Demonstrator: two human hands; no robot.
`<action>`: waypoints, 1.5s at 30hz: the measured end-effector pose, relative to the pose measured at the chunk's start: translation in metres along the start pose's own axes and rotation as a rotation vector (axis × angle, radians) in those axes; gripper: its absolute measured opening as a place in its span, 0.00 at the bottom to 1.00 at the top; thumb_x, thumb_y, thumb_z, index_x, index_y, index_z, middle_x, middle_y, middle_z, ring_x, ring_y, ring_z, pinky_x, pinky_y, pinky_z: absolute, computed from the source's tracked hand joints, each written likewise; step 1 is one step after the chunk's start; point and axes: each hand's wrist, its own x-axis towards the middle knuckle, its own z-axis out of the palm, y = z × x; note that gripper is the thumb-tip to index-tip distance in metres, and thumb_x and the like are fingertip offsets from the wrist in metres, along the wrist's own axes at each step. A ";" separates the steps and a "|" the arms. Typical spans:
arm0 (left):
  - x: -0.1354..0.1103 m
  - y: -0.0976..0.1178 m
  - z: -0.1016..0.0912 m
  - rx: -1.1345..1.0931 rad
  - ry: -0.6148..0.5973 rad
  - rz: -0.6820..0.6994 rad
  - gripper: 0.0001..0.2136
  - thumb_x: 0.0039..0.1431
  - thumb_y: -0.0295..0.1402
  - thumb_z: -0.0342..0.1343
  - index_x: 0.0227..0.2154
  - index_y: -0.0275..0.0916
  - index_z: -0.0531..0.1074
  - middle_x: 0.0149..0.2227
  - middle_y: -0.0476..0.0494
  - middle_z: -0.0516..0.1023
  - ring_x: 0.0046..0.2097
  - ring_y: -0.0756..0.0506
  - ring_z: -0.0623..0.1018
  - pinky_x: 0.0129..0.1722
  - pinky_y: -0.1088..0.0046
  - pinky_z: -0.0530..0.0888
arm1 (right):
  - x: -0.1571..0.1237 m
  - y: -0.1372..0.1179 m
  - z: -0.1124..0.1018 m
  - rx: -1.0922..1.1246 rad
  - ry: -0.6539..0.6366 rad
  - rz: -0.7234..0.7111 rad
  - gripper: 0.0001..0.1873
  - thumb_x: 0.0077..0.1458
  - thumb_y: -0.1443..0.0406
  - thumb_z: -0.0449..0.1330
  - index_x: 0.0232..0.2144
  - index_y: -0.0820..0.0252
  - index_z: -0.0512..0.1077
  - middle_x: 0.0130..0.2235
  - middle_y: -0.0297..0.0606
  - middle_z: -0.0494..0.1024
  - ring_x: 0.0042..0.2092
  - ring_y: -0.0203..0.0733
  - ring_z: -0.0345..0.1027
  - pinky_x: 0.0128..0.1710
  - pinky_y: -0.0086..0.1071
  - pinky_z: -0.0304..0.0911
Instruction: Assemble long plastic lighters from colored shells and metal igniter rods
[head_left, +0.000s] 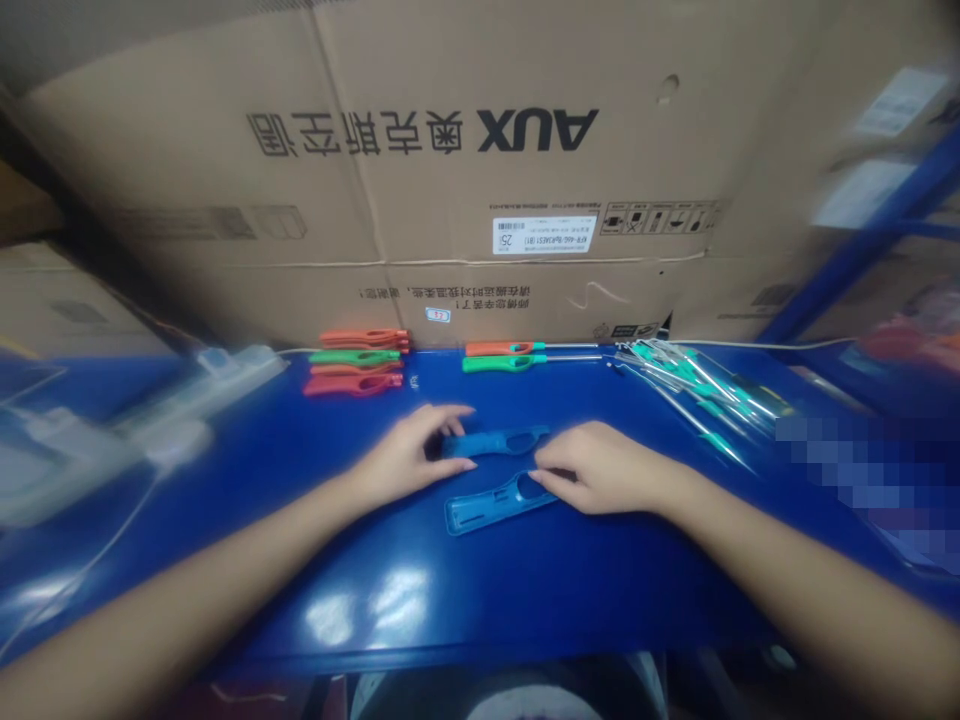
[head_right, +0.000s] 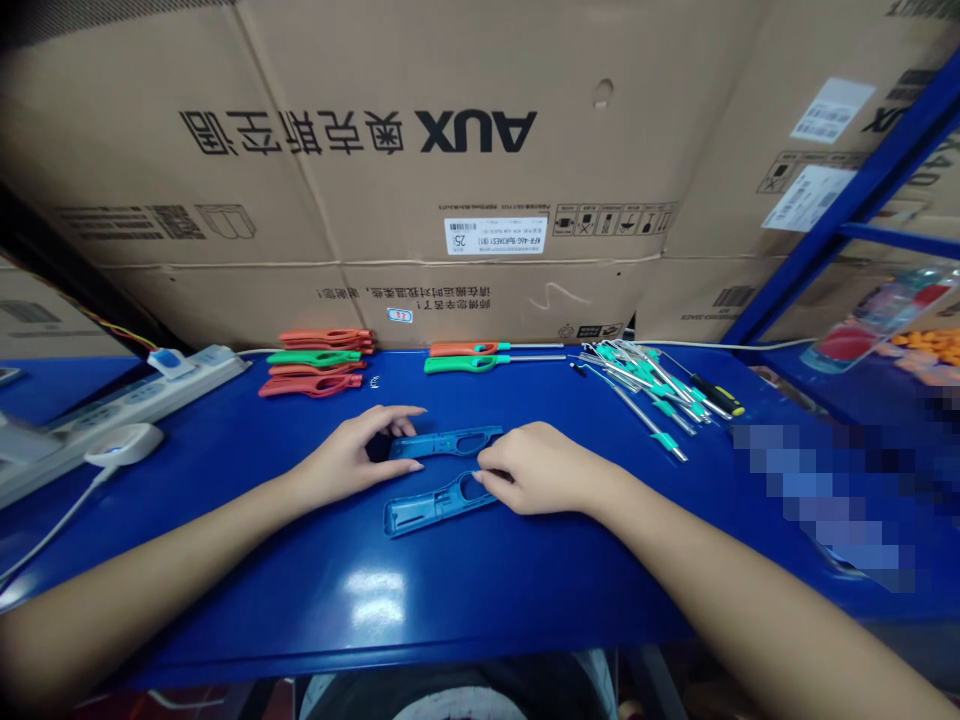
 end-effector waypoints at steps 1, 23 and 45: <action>0.000 0.000 0.000 -0.003 -0.010 0.003 0.29 0.56 0.42 0.67 0.59 0.45 0.67 0.45 0.44 0.78 0.46 0.43 0.77 0.50 0.60 0.76 | 0.000 0.000 0.000 -0.009 -0.003 0.016 0.17 0.65 0.63 0.55 0.23 0.60 0.67 0.25 0.33 0.74 0.28 0.35 0.64 0.30 0.30 0.48; -0.003 0.024 -0.010 0.030 -0.188 0.260 0.17 0.62 0.38 0.62 0.53 0.43 0.75 0.50 0.39 0.78 0.52 0.40 0.75 0.56 0.58 0.70 | 0.001 0.011 0.004 -0.032 0.089 -0.005 0.06 0.64 0.63 0.57 0.40 0.57 0.73 0.41 0.37 0.77 0.37 0.39 0.71 0.33 0.31 0.58; -0.001 0.021 -0.010 0.042 -0.203 0.291 0.13 0.66 0.31 0.55 0.52 0.42 0.75 0.48 0.40 0.79 0.50 0.42 0.76 0.54 0.59 0.71 | -0.001 0.014 0.003 -0.028 0.075 -0.008 0.05 0.64 0.62 0.57 0.40 0.57 0.71 0.41 0.36 0.75 0.37 0.39 0.69 0.33 0.32 0.58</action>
